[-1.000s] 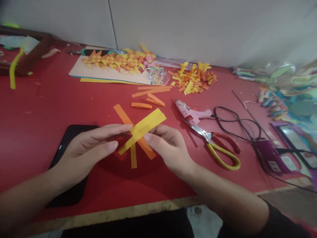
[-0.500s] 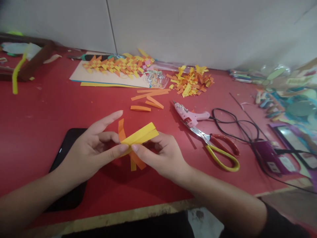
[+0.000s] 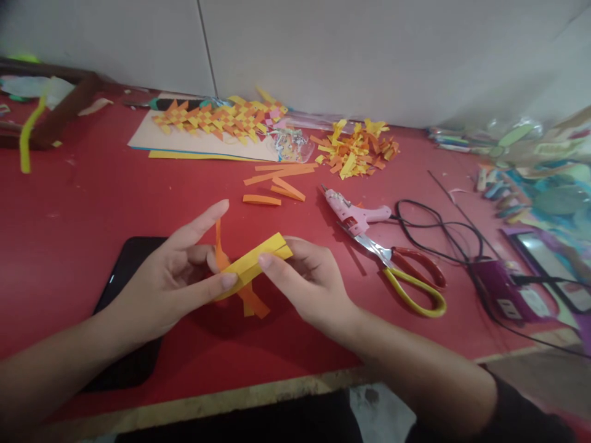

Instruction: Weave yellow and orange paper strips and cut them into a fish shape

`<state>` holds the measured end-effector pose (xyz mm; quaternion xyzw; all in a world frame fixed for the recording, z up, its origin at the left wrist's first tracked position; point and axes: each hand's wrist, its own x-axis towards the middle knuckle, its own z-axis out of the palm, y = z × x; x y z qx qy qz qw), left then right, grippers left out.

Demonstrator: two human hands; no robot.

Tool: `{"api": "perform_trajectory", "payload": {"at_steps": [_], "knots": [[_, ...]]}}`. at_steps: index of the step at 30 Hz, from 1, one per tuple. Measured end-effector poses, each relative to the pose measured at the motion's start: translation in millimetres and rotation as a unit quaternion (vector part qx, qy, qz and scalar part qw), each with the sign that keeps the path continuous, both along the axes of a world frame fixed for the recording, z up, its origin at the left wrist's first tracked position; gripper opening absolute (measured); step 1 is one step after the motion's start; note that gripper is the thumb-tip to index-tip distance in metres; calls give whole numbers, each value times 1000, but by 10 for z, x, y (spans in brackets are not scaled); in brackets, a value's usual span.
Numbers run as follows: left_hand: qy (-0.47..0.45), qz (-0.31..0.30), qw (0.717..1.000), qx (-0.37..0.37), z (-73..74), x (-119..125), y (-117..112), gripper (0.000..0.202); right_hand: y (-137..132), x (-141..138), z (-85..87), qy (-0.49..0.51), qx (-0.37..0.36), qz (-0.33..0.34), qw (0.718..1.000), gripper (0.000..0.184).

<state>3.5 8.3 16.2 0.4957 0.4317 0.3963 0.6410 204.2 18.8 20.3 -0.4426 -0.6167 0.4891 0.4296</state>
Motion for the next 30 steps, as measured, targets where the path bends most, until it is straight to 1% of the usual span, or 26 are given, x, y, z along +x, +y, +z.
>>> {"api": "perform_trajectory", "payload": {"at_steps": [4,7,10,14,19,21,23,24,25,27,28,29,30], "knots": [[21,12,1000,13,27,7,-12,93,4,59,-62,-23,-22,-38,999,30],[28,24,999,11,36,17,-11,99,4,72,-73,-38,-17,-49,998,31],[23,24,999,-2,26,24,-4,104,10,71,-74,-22,-16,-56,998,30],[5,34,999,-21,11,18,-9,96,18,74,-77,-1,-21,-57,998,28],[24,37,999,-24,5,7,-13,94,17,48,-18,-54,19,-57,997,33],[31,33,999,-23,2,5,-6,93,32,41,22,-77,35,-32,996,33],[35,28,998,-31,1,2,1,89,78,75,61,-86,52,-6,995,30],[33,27,998,-36,2,1,5,86,117,119,81,-83,65,-9,994,28],[28,30,998,-40,4,-1,9,83,167,186,101,-82,82,-27,993,27],[13,39,998,-41,11,-4,17,78,297,399,144,-105,124,-112,980,28],[3,44,998,-42,12,-6,21,75,373,543,166,-159,143,-165,963,25],[-8,53,998,-44,12,-8,26,73,453,706,184,-239,156,-209,935,20],[-19,66,997,-47,8,-10,30,69,535,882,196,-330,163,-234,900,18]]}}
